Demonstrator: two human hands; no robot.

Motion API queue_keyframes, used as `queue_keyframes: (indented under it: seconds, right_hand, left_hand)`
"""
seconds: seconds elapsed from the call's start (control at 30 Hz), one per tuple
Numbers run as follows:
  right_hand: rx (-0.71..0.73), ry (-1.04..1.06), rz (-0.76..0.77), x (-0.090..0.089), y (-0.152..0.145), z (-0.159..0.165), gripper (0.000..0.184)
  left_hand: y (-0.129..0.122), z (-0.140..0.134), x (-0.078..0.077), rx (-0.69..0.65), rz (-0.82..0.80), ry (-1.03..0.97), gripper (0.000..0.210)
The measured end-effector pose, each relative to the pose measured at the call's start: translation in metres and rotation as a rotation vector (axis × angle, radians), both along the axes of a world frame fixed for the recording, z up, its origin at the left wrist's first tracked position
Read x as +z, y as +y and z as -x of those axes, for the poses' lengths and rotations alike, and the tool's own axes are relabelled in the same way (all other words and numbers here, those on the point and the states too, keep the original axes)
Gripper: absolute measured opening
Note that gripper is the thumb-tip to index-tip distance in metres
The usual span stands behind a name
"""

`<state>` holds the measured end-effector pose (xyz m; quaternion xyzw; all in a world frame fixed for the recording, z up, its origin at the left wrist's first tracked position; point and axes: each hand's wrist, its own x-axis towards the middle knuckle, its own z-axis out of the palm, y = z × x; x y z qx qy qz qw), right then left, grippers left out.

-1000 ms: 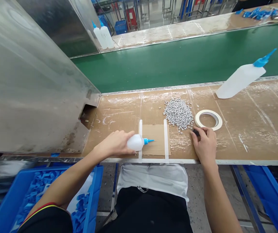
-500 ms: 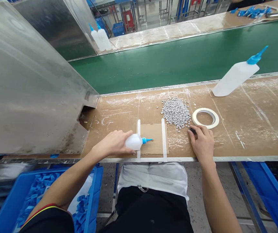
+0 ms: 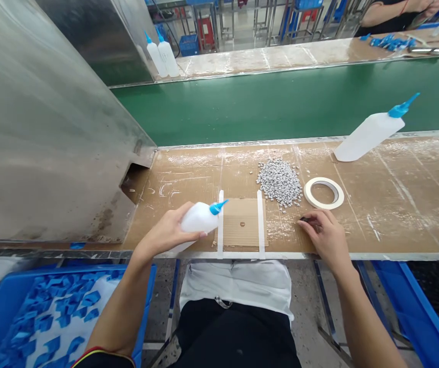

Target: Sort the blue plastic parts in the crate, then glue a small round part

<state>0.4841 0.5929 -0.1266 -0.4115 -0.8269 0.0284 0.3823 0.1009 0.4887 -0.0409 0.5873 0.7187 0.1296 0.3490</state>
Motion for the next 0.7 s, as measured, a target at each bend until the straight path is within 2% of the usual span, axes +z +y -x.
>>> queue_keyframes:
  seconds: [0.13, 0.2, 0.27, 0.4, 0.5, 0.6, 0.7]
  right_hand:
    - [-0.081, -0.039, -0.017, -0.009, -0.011, -0.009, 0.029]
    - [-0.085, -0.054, -0.041, -0.008, -0.016, -0.004, 0.029]
    - [-0.044, -0.016, -0.016, -0.003, -0.023, 0.012, 0.024]
    - [0.165, 0.066, 0.069, 0.008, -0.036, 0.07, 0.026]
    - [0.267, 0.06, 0.077, 0.007, -0.039, 0.107, 0.031]
    - [0.301, -0.017, 0.07, -0.001, -0.037, 0.122, 0.034]
    - [0.312, -0.057, 0.074, -0.005, -0.033, 0.124, 0.036]
  left_hand:
    - [-0.013, 0.014, -0.012, 0.28, -0.305, -0.288, 0.075]
    - [-0.019, 0.018, -0.02, 0.424, -0.375, -0.402, 0.074]
    - [-0.025, 0.021, -0.028, 0.498, -0.392, -0.47, 0.07]
    - [-0.035, 0.024, -0.035, 0.433, -0.451, -0.487, 0.064]
    - [-0.037, 0.023, -0.034, 0.358, -0.5, -0.48, 0.059]
    - [-0.036, 0.02, -0.033, 0.331, -0.518, -0.489, 0.059]
    - [-0.035, 0.019, -0.034, 0.312, -0.508, -0.502, 0.063]
